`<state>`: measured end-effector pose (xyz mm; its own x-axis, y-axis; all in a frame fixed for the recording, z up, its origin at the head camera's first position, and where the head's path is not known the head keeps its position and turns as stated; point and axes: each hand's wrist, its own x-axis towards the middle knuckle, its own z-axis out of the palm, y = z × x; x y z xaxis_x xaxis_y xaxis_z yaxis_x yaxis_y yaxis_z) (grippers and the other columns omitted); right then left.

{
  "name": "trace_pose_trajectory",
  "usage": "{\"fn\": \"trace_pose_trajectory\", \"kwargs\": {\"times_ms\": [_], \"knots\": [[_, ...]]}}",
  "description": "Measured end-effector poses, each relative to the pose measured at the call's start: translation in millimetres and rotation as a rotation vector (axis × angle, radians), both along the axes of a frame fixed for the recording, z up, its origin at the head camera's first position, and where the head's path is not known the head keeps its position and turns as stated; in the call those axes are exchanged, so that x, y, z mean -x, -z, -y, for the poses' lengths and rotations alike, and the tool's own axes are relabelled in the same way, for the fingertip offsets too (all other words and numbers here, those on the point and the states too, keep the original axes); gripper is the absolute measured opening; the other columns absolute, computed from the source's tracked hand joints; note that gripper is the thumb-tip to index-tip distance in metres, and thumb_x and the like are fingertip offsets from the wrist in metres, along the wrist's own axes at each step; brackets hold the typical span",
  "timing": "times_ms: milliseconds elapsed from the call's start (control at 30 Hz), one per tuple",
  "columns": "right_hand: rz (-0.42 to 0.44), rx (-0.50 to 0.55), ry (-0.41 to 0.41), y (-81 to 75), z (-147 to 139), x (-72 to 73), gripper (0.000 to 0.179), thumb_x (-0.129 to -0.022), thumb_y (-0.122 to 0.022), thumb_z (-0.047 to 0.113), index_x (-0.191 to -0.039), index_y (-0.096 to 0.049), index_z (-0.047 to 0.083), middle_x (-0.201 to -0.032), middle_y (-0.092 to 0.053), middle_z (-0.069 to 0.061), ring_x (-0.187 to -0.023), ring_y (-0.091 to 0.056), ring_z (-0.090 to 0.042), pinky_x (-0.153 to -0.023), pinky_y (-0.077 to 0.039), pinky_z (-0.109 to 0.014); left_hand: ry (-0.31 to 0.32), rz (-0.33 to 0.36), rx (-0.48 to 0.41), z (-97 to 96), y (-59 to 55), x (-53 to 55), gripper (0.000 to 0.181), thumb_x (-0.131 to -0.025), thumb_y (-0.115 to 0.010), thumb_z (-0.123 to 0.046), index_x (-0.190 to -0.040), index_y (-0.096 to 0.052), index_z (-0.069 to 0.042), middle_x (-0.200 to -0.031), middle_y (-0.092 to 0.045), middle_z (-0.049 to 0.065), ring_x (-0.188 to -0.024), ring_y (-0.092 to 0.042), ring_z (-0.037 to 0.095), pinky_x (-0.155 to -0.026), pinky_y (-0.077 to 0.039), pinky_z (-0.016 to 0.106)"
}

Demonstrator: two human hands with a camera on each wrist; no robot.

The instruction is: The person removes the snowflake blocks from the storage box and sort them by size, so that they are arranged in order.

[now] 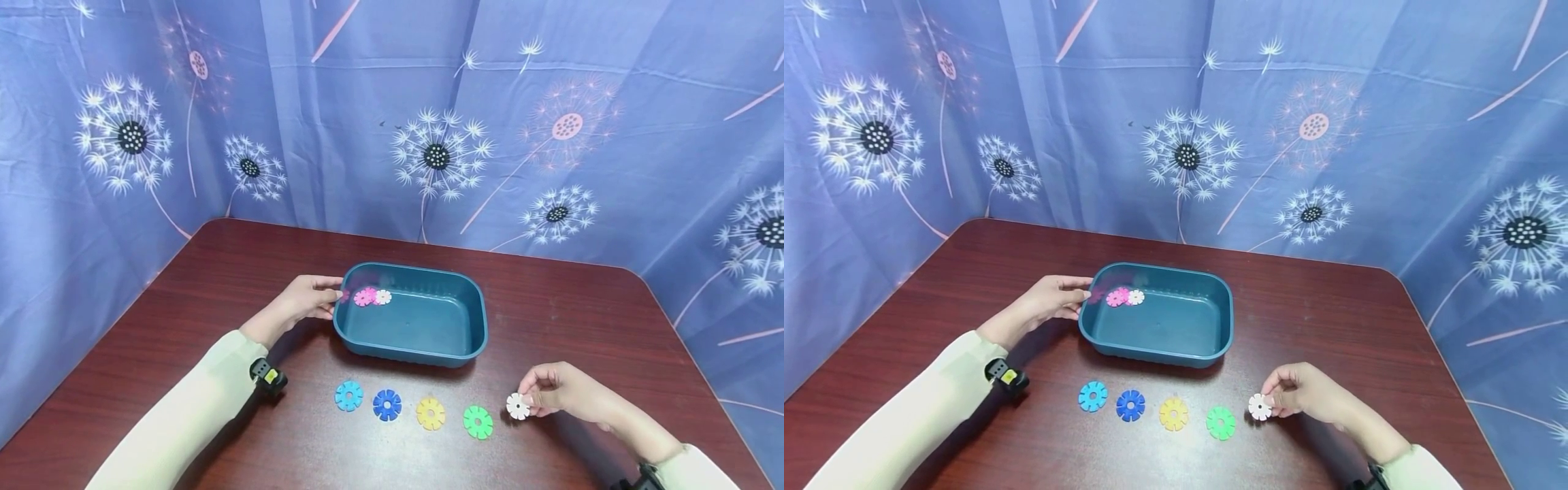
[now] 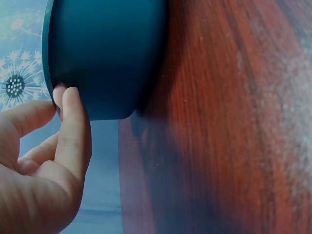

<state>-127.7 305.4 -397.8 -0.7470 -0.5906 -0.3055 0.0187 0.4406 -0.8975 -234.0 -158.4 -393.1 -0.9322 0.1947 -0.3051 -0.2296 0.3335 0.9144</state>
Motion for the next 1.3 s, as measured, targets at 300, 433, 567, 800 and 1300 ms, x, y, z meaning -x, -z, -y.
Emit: {"fn": "trace_pose_trajectory", "kwargs": {"times_ms": [300, 433, 567, 800, 1300], "knots": [[-0.042, -0.05, -0.012, 8.0, -9, -11.2, 0.018, -0.098, -0.062, 0.004, -0.101, -0.063, -0.015, -0.082, -0.064, 0.012, -0.074, -0.061, 0.0, -0.065, -0.056, -0.022, 0.011, -0.004, -0.006, 1.0, -0.2, -0.5, 0.05, -0.101, -0.061, -0.009, -0.148, -0.05, 0.003, -0.078, -0.07, 0.005, -0.064, -0.065, 0.008, -0.068, -0.064, 0.023], [-0.077, -0.084, -0.019, 8.9, -13, -15.8, 0.014, -0.096, -0.062, 0.002, -0.097, -0.064, -0.012, -0.079, -0.063, 0.011, -0.071, -0.059, 0.001, -0.061, -0.053, -0.022, 0.021, -0.012, -0.013, 1.2, -1.7, -1.2, 0.05, -0.101, -0.061, -0.009, -0.148, -0.05, 0.004, -0.078, -0.069, 0.005, -0.064, -0.064, 0.008, -0.067, -0.063, 0.022], [-0.105, -0.126, -0.014, 9.2, -15, -19.4, 0.01, -0.094, -0.062, 0.001, -0.095, -0.067, -0.008, -0.078, -0.062, 0.011, -0.069, -0.057, 0.002, -0.056, -0.049, -0.021, 0.015, -0.004, -0.022, 1.0, -0.8, -0.1, 0.051, -0.101, -0.061, -0.009, -0.148, -0.049, 0.004, -0.077, -0.069, 0.004, -0.063, -0.064, 0.007, -0.066, -0.063, 0.021], [-0.181, -0.223, 0.006, 9.6, -16, -21.3, 0.006, -0.092, -0.065, 0.001, -0.093, -0.07, -0.002, -0.081, -0.065, 0.01, -0.064, -0.047, 0.005, -0.051, -0.042, -0.018, 0.005, 0.002, -0.012, 1.3, 0.1, -0.3, 0.05, -0.101, -0.061, -0.009, -0.148, -0.05, 0.003, -0.079, -0.069, 0.005, -0.063, -0.064, 0.008, -0.066, -0.063, 0.022], [-0.303, -0.29, 0.028, 16.8, -5, -18.1, 0.004, -0.085, -0.072, -0.002, -0.083, -0.071, 0.001, -0.077, -0.067, 0.005, -0.067, -0.047, 0.007, -0.057, -0.042, -0.017, 0.009, 0.001, -0.023, 0.6, -1.6, -1.5, 0.05, -0.101, -0.061, -0.009, -0.148, -0.049, 0.004, -0.075, -0.068, 0.002, -0.063, -0.064, 0.008, -0.066, -0.063, 0.021]]}}
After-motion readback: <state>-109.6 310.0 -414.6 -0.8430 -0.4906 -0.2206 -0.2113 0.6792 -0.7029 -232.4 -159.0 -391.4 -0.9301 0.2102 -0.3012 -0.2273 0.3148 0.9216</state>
